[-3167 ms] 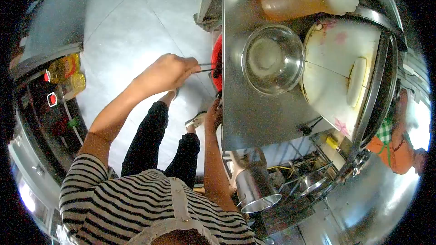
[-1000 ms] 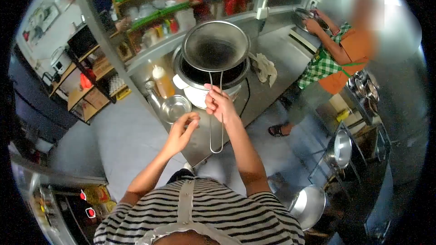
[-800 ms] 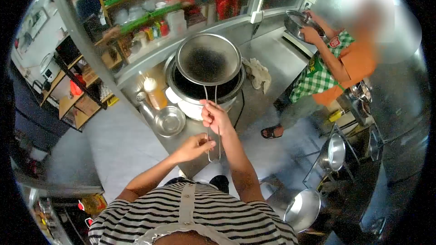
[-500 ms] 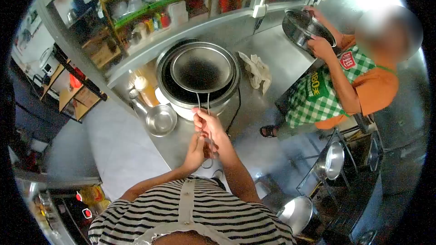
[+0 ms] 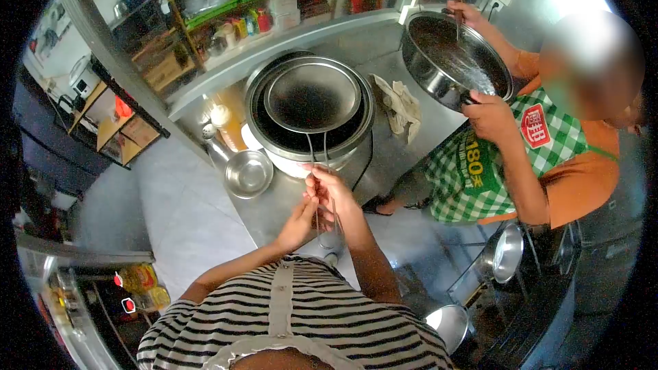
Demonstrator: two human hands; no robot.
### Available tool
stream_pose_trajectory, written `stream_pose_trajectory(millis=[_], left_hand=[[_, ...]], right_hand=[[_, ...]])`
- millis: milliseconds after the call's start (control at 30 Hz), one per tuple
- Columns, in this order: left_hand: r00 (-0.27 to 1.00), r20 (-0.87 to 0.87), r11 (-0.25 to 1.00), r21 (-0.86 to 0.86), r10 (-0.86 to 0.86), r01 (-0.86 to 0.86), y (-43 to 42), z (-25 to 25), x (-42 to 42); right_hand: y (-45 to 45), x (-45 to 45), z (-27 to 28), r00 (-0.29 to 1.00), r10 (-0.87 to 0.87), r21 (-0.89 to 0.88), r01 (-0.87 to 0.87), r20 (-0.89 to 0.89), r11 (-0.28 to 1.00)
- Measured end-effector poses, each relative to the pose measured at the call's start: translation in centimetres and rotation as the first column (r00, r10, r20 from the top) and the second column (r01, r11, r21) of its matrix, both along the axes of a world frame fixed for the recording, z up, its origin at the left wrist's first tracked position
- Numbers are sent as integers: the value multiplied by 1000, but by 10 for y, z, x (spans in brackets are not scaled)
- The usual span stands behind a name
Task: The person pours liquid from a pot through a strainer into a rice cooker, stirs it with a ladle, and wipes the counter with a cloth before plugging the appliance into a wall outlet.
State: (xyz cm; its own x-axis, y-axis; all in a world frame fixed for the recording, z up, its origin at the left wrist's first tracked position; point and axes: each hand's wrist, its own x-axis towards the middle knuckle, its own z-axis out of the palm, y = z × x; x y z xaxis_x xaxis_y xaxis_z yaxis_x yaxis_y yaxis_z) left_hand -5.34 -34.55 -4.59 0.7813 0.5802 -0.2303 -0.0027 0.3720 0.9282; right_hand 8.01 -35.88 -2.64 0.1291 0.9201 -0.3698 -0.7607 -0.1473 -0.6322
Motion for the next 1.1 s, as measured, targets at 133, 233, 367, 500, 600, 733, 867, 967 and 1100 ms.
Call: stream_pose_trajectory(millis=[133,233,367,500,600,733,867,967,1100], left_hand=[[997,-79,997,-71,-1,-5,31,26,-17],[978,-5,967,152,209,-206,59,24,-17],[963,3,929,263,269,-261,81,39,-5],[969,14,955,167,245,-244,82,37,-5],[973,20,961,152,232,-232,82,36,-4],[974,30,966,123,226,-228,84,39,-7],[968,14,963,98,249,-249,85,40,-6],[970,-18,967,81,244,-241,85,43,-5],[965,36,962,75,260,-262,84,48,-2]], right_hand=[[-5,7,9,999,-1,63,-2,51,998],[-6,5,11,1000,-2,47,1,28,999],[-7,7,10,1000,-11,38,10,5,999],[-9,2,10,1000,-7,20,6,24,1000],[-10,1,16,999,-4,23,3,43,1000],[-12,-2,18,998,-4,27,2,60,1000],[-11,-3,21,998,-8,31,6,70,999],[-10,-5,22,997,-8,24,6,81,1000],[-11,-4,29,997,-6,24,4,76,1000]])
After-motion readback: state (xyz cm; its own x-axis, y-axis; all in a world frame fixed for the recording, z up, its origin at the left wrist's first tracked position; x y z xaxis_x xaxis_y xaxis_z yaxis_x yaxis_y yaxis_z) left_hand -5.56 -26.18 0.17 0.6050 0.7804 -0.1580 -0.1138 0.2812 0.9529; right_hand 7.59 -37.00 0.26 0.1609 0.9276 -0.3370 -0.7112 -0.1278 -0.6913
